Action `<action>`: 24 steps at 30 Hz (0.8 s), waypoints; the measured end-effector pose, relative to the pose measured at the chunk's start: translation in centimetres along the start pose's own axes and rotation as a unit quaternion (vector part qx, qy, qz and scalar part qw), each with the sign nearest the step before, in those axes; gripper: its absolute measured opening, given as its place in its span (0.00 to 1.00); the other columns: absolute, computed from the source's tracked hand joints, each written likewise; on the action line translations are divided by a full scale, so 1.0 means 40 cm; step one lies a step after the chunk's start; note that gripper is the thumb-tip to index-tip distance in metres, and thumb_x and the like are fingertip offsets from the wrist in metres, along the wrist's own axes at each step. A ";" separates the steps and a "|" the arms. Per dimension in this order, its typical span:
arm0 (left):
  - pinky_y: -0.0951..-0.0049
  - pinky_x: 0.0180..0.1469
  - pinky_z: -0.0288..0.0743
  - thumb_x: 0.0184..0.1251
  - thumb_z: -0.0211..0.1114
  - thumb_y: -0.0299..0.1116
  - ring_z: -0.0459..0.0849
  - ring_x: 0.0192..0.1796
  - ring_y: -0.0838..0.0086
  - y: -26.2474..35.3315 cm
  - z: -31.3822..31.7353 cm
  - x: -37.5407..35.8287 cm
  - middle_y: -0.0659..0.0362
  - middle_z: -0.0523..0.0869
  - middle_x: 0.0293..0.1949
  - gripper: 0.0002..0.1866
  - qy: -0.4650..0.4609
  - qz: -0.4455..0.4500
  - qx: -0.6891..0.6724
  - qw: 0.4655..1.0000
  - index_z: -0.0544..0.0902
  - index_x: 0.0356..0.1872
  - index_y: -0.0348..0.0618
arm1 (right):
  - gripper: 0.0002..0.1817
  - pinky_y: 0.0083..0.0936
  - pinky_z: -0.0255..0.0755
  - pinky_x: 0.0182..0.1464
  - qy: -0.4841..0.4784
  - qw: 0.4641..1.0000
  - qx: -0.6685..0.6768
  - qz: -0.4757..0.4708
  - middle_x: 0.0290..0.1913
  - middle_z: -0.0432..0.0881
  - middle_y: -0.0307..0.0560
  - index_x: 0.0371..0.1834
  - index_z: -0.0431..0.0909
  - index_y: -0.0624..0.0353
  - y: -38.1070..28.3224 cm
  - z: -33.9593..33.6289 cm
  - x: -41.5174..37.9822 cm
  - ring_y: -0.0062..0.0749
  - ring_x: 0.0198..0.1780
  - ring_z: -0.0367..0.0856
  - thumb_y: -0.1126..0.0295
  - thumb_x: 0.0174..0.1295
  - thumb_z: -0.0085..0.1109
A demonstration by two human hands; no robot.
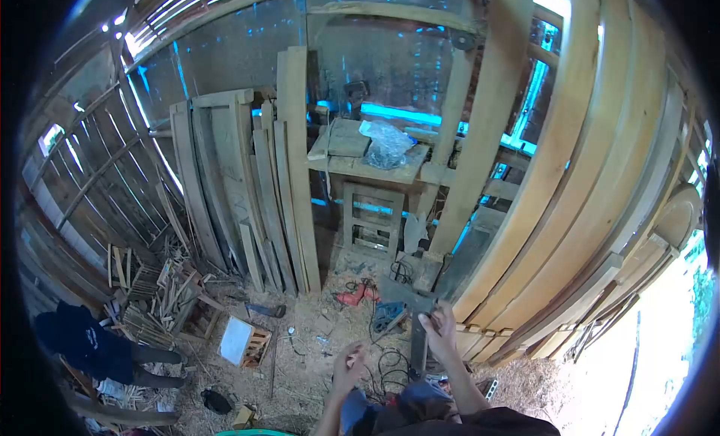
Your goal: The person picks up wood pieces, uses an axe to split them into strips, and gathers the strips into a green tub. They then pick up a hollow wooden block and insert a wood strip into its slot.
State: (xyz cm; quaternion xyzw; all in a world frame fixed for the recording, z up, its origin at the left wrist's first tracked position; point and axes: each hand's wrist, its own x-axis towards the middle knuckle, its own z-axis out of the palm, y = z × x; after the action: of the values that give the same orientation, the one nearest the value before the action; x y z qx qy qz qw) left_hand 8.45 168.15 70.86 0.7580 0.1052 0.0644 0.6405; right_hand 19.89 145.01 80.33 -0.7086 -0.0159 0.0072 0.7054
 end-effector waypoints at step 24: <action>0.73 0.58 0.79 0.66 0.77 0.31 0.84 0.54 0.76 0.288 -0.189 1.097 0.56 0.86 0.51 0.37 -0.082 0.066 -0.168 0.980 0.70 0.72 0.34 | 0.23 0.26 0.74 0.57 0.138 0.982 0.101 -0.079 0.56 0.83 0.51 0.68 0.69 0.62 -0.115 0.735 1.039 0.28 0.55 0.81 0.72 0.73 0.64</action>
State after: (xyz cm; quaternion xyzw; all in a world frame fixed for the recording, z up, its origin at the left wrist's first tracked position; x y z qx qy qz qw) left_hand 50.11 184.18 81.87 0.6475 -0.0104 0.0613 0.7595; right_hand 60.41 175.78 85.29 -0.6245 0.0260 -0.1447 0.7671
